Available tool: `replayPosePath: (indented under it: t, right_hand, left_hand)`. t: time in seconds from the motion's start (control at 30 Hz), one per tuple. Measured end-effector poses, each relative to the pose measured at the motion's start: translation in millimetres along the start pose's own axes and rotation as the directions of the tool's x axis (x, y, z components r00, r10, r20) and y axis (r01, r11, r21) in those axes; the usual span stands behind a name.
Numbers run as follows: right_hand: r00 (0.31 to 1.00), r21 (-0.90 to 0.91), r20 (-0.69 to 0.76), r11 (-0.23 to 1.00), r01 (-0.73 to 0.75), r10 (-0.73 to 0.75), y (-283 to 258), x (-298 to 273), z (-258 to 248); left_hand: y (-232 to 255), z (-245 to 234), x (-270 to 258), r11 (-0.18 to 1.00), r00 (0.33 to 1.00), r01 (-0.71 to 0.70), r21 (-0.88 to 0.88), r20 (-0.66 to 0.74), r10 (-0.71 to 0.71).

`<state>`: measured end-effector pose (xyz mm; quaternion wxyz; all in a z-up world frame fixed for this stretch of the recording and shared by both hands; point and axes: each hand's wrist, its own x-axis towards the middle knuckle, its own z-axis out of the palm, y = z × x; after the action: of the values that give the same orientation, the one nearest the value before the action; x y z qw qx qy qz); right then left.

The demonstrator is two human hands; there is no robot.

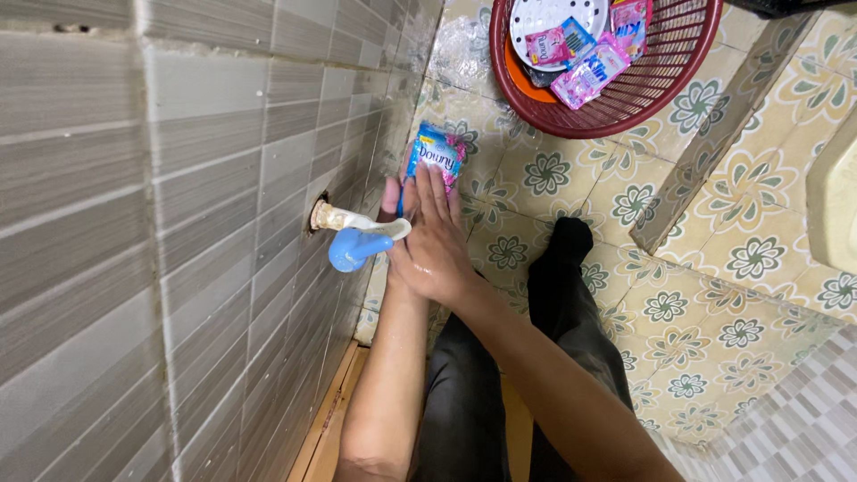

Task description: The person rinses a laundry detergent sachet under a tap, wipes the sachet and their hands with a cloth, and then handles several sachets in a basket.

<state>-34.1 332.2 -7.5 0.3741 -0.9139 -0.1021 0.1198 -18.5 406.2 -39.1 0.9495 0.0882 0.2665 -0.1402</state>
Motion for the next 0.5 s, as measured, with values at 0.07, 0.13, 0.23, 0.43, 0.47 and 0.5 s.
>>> replayPosePath:
  t: [0.07,0.13,0.23,0.43,0.47,0.5]
  right_hand:
    - [0.999,-0.019,0.01,0.999,-0.034,0.034,4.7,13.0,-0.9]
    - [0.985,-0.051,-0.11,0.989,-0.141,0.134,7.9,36.9,-4.8]
    - [0.921,0.039,-0.023,0.921,-0.389,0.39,11.4,75.7,-21.4]
    - [0.687,0.016,0.39,0.742,-0.67,0.613,23.9,108.5,-38.9]
    - [0.689,0.016,0.388,0.743,-0.67,0.612,23.9,103.3,-33.4]
    - [0.871,0.099,0.146,0.869,-0.485,0.47,21.8,91.8,-26.5]
  left_hand:
    - [-5.1,10.7,-1.2,1.0,0.999,-0.026,0.018,0.047,0.025]
    - [-9.0,19.2,-1.5,0.998,0.994,-0.054,0.033,0.099,0.051]
    - [-12.2,5.8,-10.2,0.998,0.998,-0.045,0.041,0.039,0.043]
    - [-10.0,-29.5,-16.8,0.988,0.998,-0.064,-0.141,-0.029,0.06]
    - [-8.8,-22.6,-14.9,0.994,0.999,-0.033,-0.104,0.015,0.035]
    - [-9.2,-14.4,-11.8,0.998,0.998,-0.004,-0.069,0.058,0.008]
